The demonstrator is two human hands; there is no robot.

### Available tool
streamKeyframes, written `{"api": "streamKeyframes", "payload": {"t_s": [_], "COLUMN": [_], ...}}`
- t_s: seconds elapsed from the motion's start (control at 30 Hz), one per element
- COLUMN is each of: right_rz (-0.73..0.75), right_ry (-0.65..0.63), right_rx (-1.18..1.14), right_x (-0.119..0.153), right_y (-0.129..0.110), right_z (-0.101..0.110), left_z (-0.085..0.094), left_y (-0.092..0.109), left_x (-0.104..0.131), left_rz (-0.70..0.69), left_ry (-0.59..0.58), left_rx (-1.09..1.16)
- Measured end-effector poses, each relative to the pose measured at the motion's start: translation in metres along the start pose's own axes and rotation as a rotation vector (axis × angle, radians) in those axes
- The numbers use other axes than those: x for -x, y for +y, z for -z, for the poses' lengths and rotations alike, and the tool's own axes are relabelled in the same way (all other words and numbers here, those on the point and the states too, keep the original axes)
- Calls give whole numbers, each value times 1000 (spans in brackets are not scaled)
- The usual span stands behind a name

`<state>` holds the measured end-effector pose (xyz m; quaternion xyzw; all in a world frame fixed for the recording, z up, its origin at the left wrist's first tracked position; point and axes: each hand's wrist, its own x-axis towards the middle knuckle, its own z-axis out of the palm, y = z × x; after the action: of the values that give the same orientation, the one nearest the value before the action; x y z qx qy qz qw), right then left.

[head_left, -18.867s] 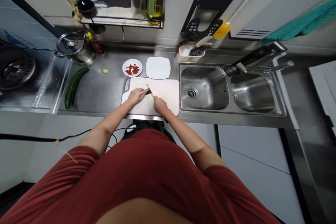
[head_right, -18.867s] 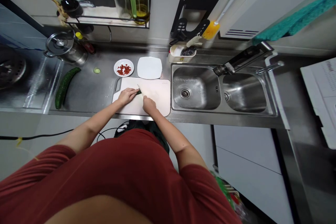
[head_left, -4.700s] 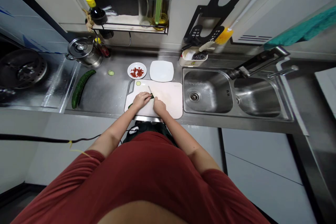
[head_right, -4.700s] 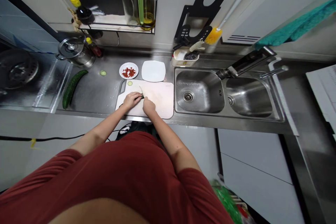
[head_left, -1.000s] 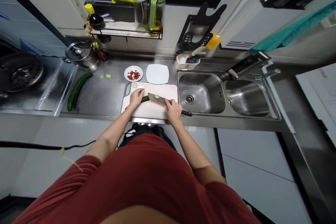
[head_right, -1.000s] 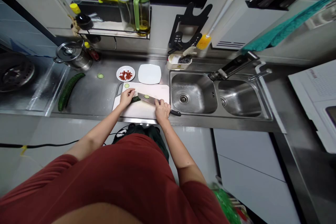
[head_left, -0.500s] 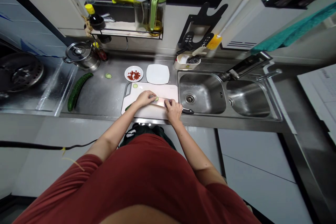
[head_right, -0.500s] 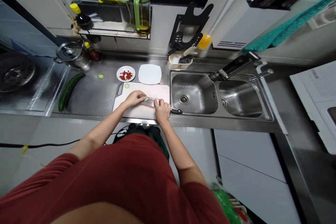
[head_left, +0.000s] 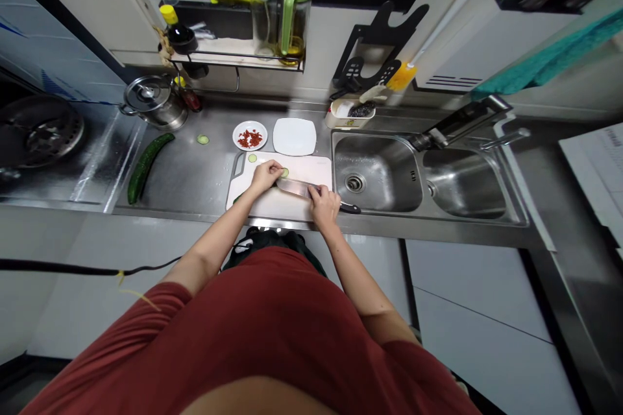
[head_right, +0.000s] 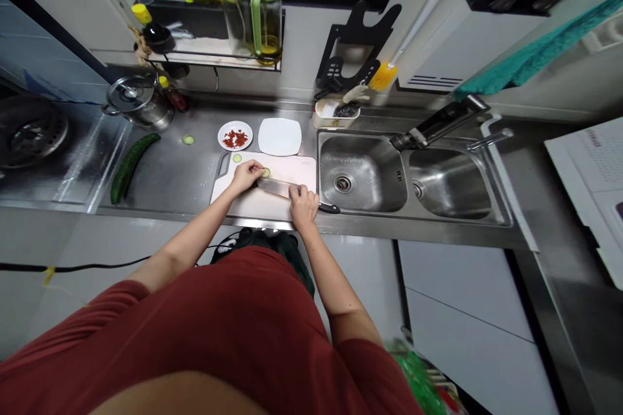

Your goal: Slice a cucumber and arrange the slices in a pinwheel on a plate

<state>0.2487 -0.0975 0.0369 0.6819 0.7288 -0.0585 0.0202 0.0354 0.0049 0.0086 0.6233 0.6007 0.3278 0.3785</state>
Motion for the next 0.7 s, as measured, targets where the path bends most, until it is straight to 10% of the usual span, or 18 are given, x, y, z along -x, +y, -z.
{"api": "streamKeyframes", "payload": {"t_s": [0.37,0.7], "right_rz": [-49,-55], "right_ry": [46,57], "right_rx": [-43,-66], "right_x": [2,1], "right_y": [11,11], "right_z": [-10,-14], "left_z": [34,37], "left_y": [-59,-70], "left_x": [-34,-56], "left_rz": [431,340], "left_ry": [311,311], "left_rx": [-118,-254]}}
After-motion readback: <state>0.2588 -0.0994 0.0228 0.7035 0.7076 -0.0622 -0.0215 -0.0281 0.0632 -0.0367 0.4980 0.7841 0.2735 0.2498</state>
